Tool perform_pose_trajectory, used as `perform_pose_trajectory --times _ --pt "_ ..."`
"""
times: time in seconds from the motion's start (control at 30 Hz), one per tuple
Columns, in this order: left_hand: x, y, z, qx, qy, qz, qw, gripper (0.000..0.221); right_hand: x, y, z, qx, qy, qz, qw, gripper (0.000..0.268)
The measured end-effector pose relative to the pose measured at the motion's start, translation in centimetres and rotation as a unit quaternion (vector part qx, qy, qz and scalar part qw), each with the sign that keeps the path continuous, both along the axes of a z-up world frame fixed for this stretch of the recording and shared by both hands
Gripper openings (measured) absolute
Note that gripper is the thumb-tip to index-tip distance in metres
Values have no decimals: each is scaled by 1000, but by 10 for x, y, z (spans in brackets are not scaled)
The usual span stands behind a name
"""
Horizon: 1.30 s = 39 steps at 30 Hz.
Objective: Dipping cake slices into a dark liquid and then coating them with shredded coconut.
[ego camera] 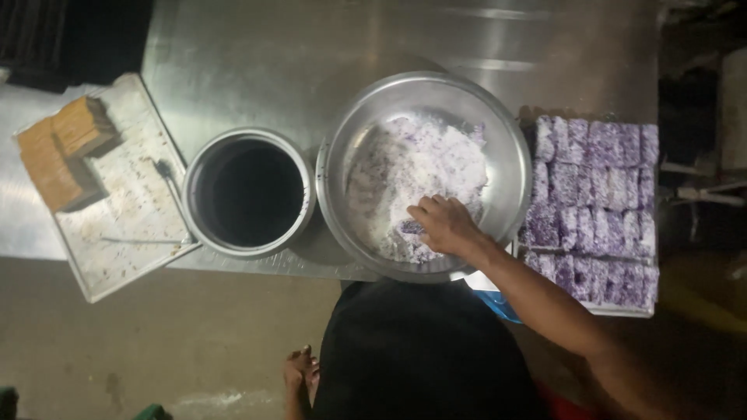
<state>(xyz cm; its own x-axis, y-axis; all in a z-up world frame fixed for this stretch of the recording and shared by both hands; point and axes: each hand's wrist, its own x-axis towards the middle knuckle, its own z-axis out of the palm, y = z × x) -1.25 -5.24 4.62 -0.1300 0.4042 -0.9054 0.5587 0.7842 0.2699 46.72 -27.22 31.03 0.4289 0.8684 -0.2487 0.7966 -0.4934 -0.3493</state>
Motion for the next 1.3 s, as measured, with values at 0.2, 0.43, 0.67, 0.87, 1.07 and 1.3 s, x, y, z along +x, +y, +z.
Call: perform_pose_trajectory --times 0.2,0.43,0.67,0.87,1.07,1.3 --pt "13 23 -6 -18 -50 -28 998 39 -7 -9 -38 37 -36 -71 996 51" --pt "21 37 -32 28 105 -180 978 33 4 -34 23 179 75 -249 949 41" --pt "-10 29 -25 241 -134 -416 866 21 70 -142 61 187 133 -538 811 31" --pt "20 22 -36 -12 -62 -41 997 31 124 -251 -54 58 -5 -581 812 55" --pt "-4 -7 -31 133 -16 -251 959 35 144 -264 -109 74 -25 -538 840 57" --pt "44 2 56 85 25 9 996 41 129 -254 -58 38 -89 -473 876 50"
